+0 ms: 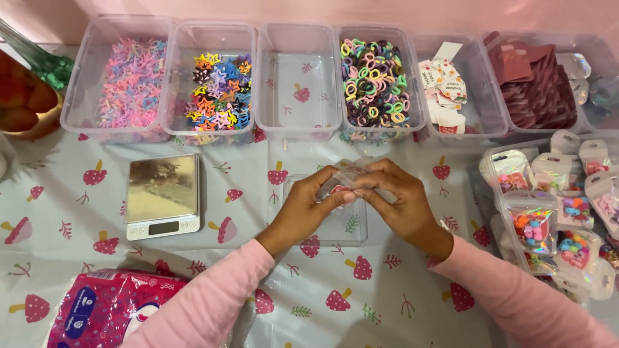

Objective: Packing various small colorful beads and star-shaped plastic accessories into small clear plastic bags.

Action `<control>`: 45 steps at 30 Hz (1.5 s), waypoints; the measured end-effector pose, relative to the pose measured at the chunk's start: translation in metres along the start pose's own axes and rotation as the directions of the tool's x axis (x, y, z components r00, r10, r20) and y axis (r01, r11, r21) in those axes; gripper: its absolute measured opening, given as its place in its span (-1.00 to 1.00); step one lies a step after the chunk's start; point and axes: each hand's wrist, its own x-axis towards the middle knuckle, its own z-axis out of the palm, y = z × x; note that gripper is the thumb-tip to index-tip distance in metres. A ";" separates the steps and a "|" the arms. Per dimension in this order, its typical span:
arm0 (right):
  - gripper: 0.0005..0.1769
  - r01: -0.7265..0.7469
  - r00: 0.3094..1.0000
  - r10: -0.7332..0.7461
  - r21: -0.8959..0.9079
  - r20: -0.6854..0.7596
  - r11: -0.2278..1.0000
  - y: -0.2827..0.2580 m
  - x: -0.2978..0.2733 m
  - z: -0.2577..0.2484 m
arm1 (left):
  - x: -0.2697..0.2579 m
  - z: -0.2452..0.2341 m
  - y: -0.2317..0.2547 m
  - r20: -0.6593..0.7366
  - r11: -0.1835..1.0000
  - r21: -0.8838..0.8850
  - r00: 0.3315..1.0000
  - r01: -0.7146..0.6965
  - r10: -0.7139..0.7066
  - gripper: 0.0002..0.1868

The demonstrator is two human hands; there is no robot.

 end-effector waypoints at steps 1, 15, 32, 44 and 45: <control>-0.73 0.000 1.000 0.000 -0.001 -0.001 1.000 0.000 -0.001 0.002 | 0.000 0.001 -0.004 0.001 1.000 0.000 1.000 -0.001 0.001 -0.84; -0.49 -0.167 0.986 0.165 0.123 0.031 0.978 -0.013 0.008 -0.003 | -0.001 -0.002 0.003 -0.021 0.988 0.140 0.997 -0.065 0.068 -0.92; -0.74 -0.073 0.988 0.086 0.102 -0.127 0.992 0.001 0.011 -0.005 | -0.002 0.006 0.000 -0.135 0.990 -0.038 0.981 0.132 -0.136 -0.70; -0.80 -0.117 0.879 0.014 -0.187 -0.477 0.975 -0.011 -0.050 -0.200 | 0.001 -0.006 -0.013 -0.160 0.969 0.030 0.958 0.246 -0.238 -0.59; -0.69 -0.217 0.815 0.072 -0.188 -0.575 0.958 -0.008 -0.068 -0.220 | 0.000 -0.006 -0.013 -0.142 0.964 0.067 0.959 0.256 -0.245 -0.58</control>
